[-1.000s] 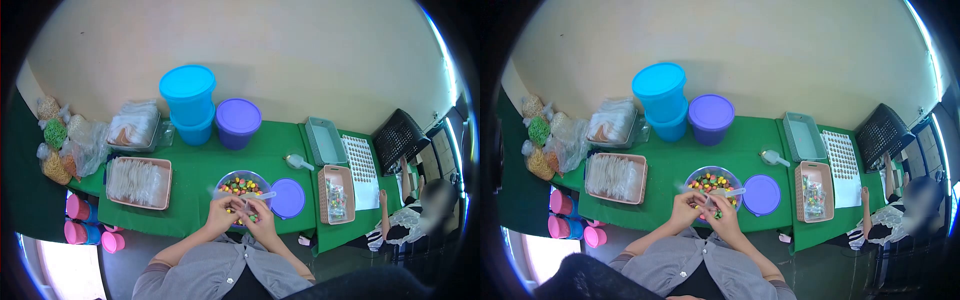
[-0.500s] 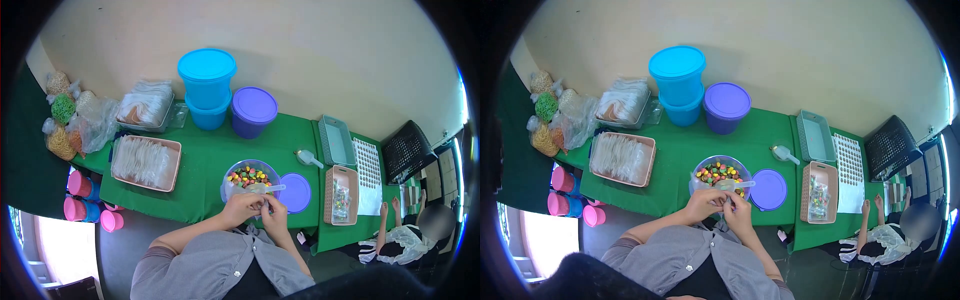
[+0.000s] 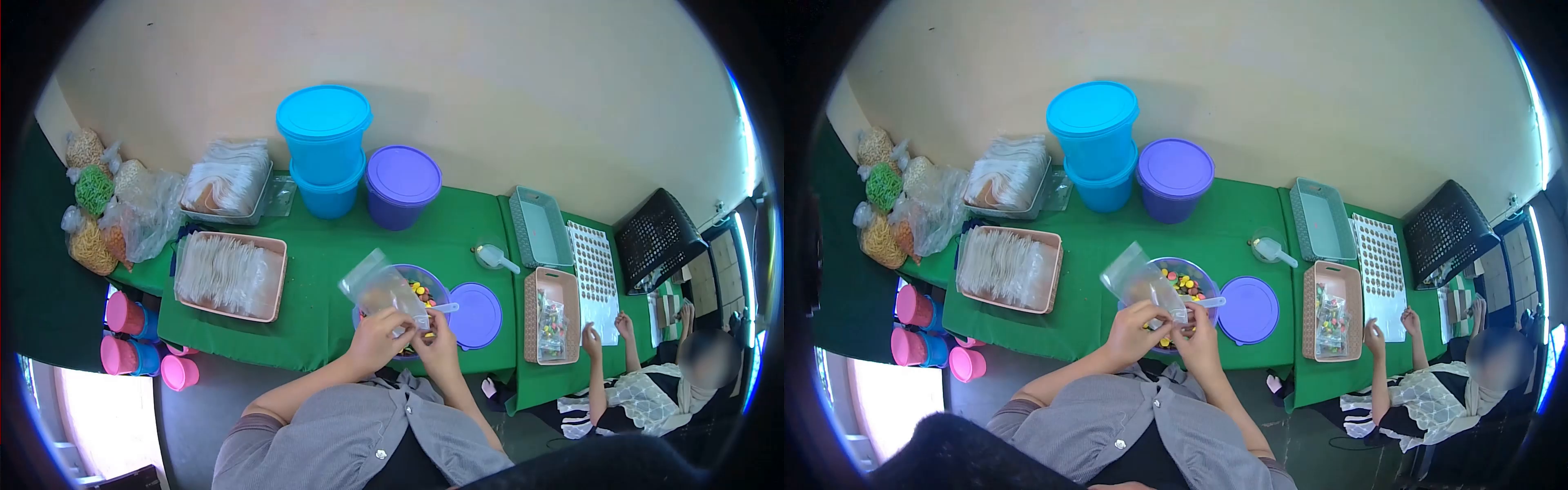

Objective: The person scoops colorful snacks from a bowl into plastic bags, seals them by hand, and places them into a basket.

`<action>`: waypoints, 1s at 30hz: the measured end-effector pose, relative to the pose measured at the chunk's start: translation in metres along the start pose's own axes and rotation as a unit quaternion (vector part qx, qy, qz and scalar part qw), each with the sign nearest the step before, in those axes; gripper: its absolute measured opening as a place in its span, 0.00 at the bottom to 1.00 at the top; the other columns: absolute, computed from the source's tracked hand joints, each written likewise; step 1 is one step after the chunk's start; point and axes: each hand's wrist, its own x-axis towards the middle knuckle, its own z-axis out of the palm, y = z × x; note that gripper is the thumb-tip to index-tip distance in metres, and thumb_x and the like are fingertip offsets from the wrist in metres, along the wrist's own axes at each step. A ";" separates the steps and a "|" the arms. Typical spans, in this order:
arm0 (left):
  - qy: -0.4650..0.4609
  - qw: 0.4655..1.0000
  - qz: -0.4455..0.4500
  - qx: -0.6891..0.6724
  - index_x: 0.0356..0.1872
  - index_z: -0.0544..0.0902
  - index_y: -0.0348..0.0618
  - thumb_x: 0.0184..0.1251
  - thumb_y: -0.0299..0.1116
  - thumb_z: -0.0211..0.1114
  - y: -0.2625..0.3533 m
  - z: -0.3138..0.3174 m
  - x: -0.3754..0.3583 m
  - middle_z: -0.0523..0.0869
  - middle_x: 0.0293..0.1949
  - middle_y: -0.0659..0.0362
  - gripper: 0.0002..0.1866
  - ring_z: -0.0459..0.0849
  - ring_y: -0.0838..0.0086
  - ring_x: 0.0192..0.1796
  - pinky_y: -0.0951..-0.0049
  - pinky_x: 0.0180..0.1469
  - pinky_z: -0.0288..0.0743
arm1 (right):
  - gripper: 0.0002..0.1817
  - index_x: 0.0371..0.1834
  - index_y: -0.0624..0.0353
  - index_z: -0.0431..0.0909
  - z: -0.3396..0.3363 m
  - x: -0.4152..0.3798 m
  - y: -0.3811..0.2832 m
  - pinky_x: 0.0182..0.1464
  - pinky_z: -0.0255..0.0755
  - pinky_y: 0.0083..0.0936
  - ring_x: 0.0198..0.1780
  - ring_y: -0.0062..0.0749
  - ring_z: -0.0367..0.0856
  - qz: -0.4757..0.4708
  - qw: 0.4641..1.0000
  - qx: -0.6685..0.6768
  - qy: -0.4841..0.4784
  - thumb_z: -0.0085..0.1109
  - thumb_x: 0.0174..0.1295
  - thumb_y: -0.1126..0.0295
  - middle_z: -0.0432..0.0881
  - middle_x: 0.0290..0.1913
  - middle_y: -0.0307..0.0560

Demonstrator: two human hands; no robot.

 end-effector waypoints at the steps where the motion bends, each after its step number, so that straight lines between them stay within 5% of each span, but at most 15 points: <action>1: 0.001 1.000 0.001 0.000 0.33 0.84 0.41 0.52 0.27 0.71 0.000 0.001 0.001 0.85 0.32 0.57 0.07 0.85 0.65 0.33 0.71 0.33 0.77 | 0.14 0.50 0.68 0.72 0.003 0.000 0.007 0.39 0.77 0.24 0.40 0.30 0.83 -0.014 1.000 0.019 -0.002 0.56 0.60 0.80 0.82 0.41 0.53; 3: 0.040 0.996 0.083 0.017 0.31 0.83 0.43 0.49 0.28 0.73 0.001 0.004 0.003 0.85 0.30 0.58 0.08 0.85 0.65 0.32 0.71 0.33 0.77 | 0.13 0.48 0.68 0.73 0.006 0.000 0.021 0.37 0.77 0.23 0.39 0.29 0.84 -0.029 0.999 0.038 -0.003 0.56 0.60 0.80 0.82 0.39 0.52; 7: 0.039 0.997 0.071 -0.003 0.30 0.84 0.46 0.48 0.27 0.73 0.011 -0.002 0.000 0.85 0.29 0.60 0.08 0.86 0.67 0.34 0.70 0.33 0.77 | 0.07 0.40 0.69 0.76 -0.004 0.004 0.029 0.34 0.73 0.20 0.30 0.24 0.80 -0.012 0.996 0.082 0.020 0.59 0.61 0.77 0.82 0.32 0.47; 9: 0.118 0.961 0.230 0.096 0.28 0.84 0.47 0.48 0.26 0.72 0.009 -0.009 0.002 0.84 0.27 0.62 0.06 0.86 0.67 0.33 0.69 0.33 0.77 | 0.06 0.37 0.69 0.77 -0.010 0.012 0.017 0.33 0.72 0.19 0.28 0.22 0.79 0.001 0.995 0.087 0.038 0.60 0.61 0.76 0.82 0.30 0.45; 10: 0.116 0.962 0.230 0.096 0.28 0.84 0.47 0.48 0.26 0.72 0.006 -0.007 -0.001 0.84 0.27 0.62 0.06 0.86 0.67 0.33 0.69 0.33 0.77 | 0.04 0.36 0.67 0.77 -0.013 0.011 0.004 0.33 0.71 0.18 0.30 0.19 0.78 -0.031 0.999 0.028 0.036 0.58 0.62 0.77 0.81 0.30 0.42; 13: 0.134 0.952 0.261 0.091 0.37 0.84 0.48 0.46 0.29 0.75 0.008 -0.009 -0.003 0.85 0.34 0.61 0.14 0.86 0.64 0.45 0.63 0.46 0.78 | 0.03 0.35 0.67 0.78 -0.014 0.010 0.002 0.32 0.71 0.19 0.30 0.19 0.77 -0.068 0.998 0.009 0.010 0.58 0.62 0.77 0.81 0.29 0.41; 15: 0.013 0.954 0.281 0.108 0.53 0.77 0.47 0.44 0.34 0.77 0.024 -0.023 0.014 0.80 0.50 0.54 0.30 0.76 0.58 0.62 0.53 0.65 0.67 | 0.05 0.34 0.68 0.78 -0.014 0.010 0.005 0.31 0.71 0.22 0.29 0.22 0.78 -0.077 0.996 0.050 -0.017 0.60 0.60 0.76 0.81 0.28 0.44; 16: 0.014 0.954 0.279 0.108 0.53 0.77 0.47 0.44 0.34 0.77 0.024 -0.023 0.015 0.80 0.50 0.54 0.30 0.76 0.58 0.62 0.53 0.65 0.67 | 0.05 0.35 0.68 0.78 -0.016 0.008 0.006 0.31 0.70 0.22 0.29 0.22 0.78 -0.054 0.997 0.050 -0.039 0.60 0.59 0.76 0.80 0.28 0.44; 18: -0.158 0.963 0.202 0.082 0.65 0.66 0.50 0.44 0.38 0.77 0.020 -0.023 0.014 0.69 0.61 0.51 0.43 0.59 0.55 0.73 0.47 0.74 0.48 | 0.05 0.35 0.67 0.78 -0.019 0.007 0.006 0.31 0.70 0.21 0.29 0.23 0.78 -0.032 0.996 0.050 -0.064 0.61 0.59 0.76 0.80 0.28 0.44; 22: -0.154 0.950 0.224 0.155 0.66 0.64 0.49 0.46 0.35 0.75 0.012 -0.014 0.007 0.65 0.64 0.49 0.42 0.56 0.53 0.74 0.46 0.74 0.47 | 0.06 0.33 0.66 0.79 -0.030 0.005 -0.016 0.28 0.67 0.22 0.26 0.21 0.74 -0.056 0.990 -0.017 -0.125 0.63 0.57 0.74 0.79 0.26 0.42; 25: -0.112 0.956 0.201 0.181 0.64 0.68 0.50 0.46 0.32 0.72 0.010 -0.011 0.008 0.72 0.58 0.51 0.39 0.67 0.57 0.68 0.47 0.72 0.53 | 0.08 0.30 0.67 0.79 -0.035 0.004 -0.020 0.26 0.64 0.21 0.23 0.18 0.70 -0.055 0.987 -0.067 -0.134 0.65 0.57 0.72 0.77 0.23 0.40; 28: -0.032 0.960 0.240 0.139 0.50 0.81 0.49 0.45 0.26 0.71 0.009 -0.016 0.012 0.82 0.34 0.62 0.25 0.83 0.67 0.42 0.60 0.60 0.71 | 0.09 0.27 0.67 0.80 -0.038 0.007 -0.017 0.24 0.60 0.20 0.22 0.15 0.67 -0.032 0.992 -0.051 -0.109 0.67 0.56 0.71 0.74 0.19 0.37; 30: -0.064 0.964 0.218 0.137 0.47 0.82 0.48 0.43 0.26 0.72 0.002 -0.017 0.007 0.83 0.34 0.62 0.24 0.83 0.66 0.42 0.62 0.57 0.73 | 0.07 0.27 0.65 0.81 -0.039 0.009 -0.013 0.23 0.58 0.18 0.22 0.12 0.65 -0.011 0.997 -0.028 -0.077 0.69 0.54 0.73 0.71 0.18 0.32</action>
